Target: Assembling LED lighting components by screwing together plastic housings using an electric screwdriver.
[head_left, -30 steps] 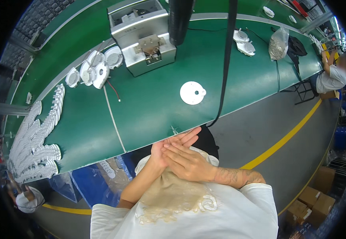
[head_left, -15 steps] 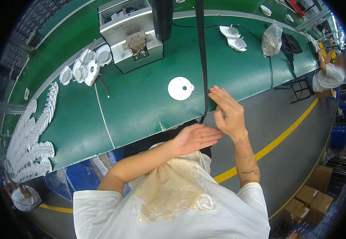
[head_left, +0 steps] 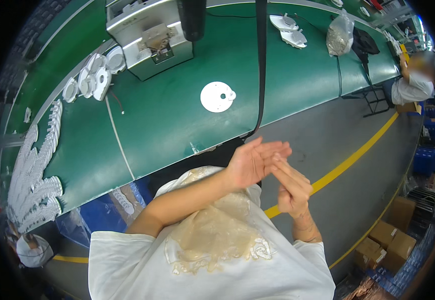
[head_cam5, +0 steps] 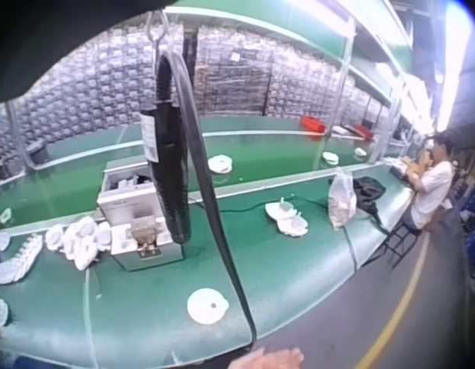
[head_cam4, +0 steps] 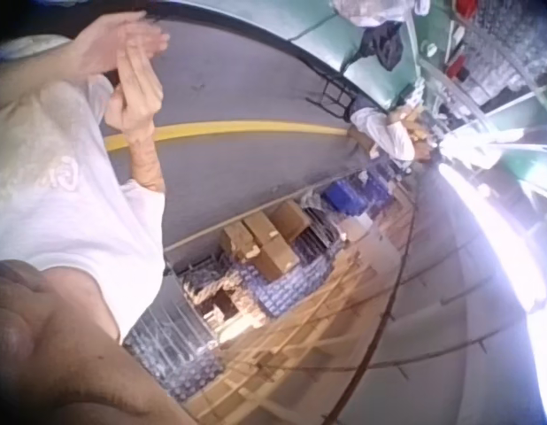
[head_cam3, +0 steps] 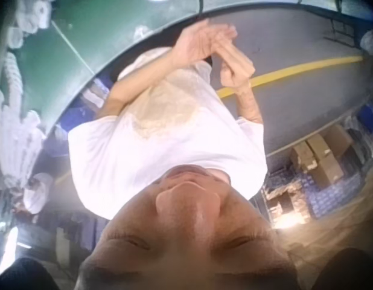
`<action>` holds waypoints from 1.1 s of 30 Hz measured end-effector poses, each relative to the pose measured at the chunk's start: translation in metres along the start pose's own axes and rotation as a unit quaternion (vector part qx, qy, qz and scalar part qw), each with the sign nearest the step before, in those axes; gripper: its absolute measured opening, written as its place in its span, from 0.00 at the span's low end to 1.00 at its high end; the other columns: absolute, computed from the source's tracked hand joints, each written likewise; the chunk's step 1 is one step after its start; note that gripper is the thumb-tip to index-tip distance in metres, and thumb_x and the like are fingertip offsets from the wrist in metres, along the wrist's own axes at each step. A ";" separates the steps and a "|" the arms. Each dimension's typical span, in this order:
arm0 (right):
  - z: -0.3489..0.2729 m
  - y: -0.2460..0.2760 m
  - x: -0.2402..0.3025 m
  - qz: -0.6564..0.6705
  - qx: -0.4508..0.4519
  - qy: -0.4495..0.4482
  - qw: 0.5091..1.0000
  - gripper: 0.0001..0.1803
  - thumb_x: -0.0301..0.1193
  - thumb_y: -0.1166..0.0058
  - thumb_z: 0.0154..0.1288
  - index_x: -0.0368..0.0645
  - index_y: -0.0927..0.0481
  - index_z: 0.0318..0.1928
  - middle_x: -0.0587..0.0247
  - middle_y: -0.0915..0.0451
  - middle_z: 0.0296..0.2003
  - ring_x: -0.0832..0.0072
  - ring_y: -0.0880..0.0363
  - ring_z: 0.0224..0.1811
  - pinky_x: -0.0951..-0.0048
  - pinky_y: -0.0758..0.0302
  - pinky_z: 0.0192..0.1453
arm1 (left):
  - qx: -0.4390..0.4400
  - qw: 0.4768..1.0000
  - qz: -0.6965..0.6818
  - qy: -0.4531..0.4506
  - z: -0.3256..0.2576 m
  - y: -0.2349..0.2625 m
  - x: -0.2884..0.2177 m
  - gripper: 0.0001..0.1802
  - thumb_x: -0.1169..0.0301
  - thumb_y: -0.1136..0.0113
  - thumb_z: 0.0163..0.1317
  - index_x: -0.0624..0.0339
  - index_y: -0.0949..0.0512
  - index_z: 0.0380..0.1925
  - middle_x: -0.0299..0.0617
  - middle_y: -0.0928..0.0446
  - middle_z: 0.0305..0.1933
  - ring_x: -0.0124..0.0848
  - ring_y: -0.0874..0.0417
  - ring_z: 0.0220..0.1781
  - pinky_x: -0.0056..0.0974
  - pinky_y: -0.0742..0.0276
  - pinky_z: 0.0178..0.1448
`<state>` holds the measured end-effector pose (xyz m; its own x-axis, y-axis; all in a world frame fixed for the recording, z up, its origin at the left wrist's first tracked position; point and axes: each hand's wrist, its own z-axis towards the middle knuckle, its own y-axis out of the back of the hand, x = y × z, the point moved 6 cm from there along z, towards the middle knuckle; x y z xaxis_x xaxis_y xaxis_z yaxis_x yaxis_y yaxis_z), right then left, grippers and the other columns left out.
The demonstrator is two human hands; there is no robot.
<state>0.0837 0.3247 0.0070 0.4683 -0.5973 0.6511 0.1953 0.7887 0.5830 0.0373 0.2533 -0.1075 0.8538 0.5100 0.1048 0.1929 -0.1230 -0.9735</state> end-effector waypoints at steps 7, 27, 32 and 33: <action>0.006 -0.006 -0.006 0.104 -0.144 -0.040 0.983 0.17 0.26 0.59 0.61 0.25 0.20 0.41 0.37 0.20 0.43 0.48 0.20 0.50 0.58 0.25 0.57 | -0.052 0.992 0.000 -0.113 -0.132 -0.023 -0.067 0.27 0.49 0.47 0.65 0.68 0.23 0.36 0.54 0.22 0.47 0.38 0.19 0.49 0.36 0.21 0.52; 0.088 -0.149 0.080 0.267 0.215 0.100 0.934 0.16 0.17 0.46 0.48 0.31 0.20 0.41 0.49 0.19 0.46 0.58 0.20 0.53 0.68 0.21 0.52 | -0.083 0.450 0.705 -0.541 -0.113 -0.263 -0.358 0.40 0.40 0.64 0.68 0.63 0.42 0.66 0.52 0.40 0.69 0.41 0.44 0.74 0.45 0.51 0.75; 0.095 -0.174 0.071 0.240 0.205 0.137 0.939 0.14 0.16 0.46 0.46 0.33 0.19 0.38 0.52 0.18 0.43 0.64 0.15 0.41 0.71 0.19 0.44 | -0.232 0.310 0.738 -0.552 -0.208 -0.250 -0.424 0.26 0.54 0.50 0.63 0.63 0.27 0.54 0.53 0.25 0.55 0.44 0.26 0.59 0.42 0.34 0.64; 0.099 -0.175 0.070 0.217 0.190 0.147 0.946 0.14 0.16 0.46 0.44 0.33 0.18 0.36 0.53 0.17 0.42 0.67 0.16 0.36 0.73 0.20 0.40 | -0.319 0.215 0.778 -0.497 -0.234 -0.234 -0.450 0.27 0.56 0.49 0.61 0.62 0.27 0.55 0.54 0.26 0.56 0.46 0.27 0.60 0.44 0.34 0.64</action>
<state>-0.0033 0.1304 -0.0008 0.6631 -0.1184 0.7391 -0.3691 0.8073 0.4604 -0.2792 -0.1468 0.1211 -0.3388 -0.6801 -0.6502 0.3453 -0.7327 0.5865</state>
